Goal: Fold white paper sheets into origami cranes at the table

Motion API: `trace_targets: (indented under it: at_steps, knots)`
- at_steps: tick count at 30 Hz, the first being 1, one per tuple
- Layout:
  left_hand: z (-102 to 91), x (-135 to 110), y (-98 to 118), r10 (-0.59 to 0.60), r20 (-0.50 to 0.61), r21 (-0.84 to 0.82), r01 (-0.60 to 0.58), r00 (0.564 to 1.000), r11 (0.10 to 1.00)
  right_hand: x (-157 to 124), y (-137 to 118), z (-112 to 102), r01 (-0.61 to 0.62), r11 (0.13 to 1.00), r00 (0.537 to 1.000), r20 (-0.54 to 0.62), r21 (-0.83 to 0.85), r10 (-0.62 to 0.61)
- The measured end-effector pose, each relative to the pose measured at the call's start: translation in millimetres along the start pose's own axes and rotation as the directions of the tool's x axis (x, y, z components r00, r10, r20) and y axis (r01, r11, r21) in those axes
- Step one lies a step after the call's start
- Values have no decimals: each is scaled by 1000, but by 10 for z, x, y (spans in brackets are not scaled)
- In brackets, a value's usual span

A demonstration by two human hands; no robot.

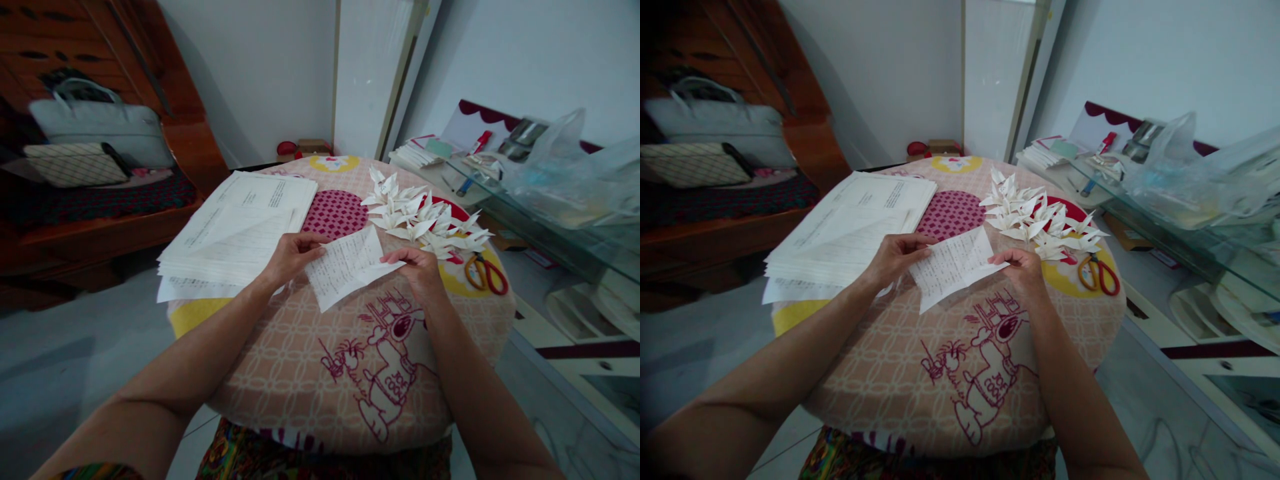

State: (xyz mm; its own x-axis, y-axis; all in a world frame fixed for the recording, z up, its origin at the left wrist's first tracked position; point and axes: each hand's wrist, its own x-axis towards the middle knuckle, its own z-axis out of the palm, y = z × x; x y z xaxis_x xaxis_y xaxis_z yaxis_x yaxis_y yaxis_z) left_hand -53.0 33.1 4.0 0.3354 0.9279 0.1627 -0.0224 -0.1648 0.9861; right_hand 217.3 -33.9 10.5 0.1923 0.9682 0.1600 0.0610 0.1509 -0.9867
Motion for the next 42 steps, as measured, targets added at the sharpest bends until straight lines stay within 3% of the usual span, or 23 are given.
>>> trace_targets:
  at_steps: [7,27,33,37,42]
  knots:
    - [-27,29,-30,-64,-67,26,66,996,997,16,68,-30,77,997,997,18,5,-77]
    - [12,6,8,-33,-109,-7,32,993,999,13,79,-54,68,997,997,46,-29,-66]
    - [13,7,4,-8,-120,-13,6,993,1000,3,42,-28,57,998,998,24,-6,-57]
    - [16,14,-11,24,-138,24,-21,990,999,-9,-16,-14,-37,999,999,19,23,37]
    - [6,20,4,125,-179,67,-115,976,991,-15,-42,-35,-58,996,998,-26,74,60]
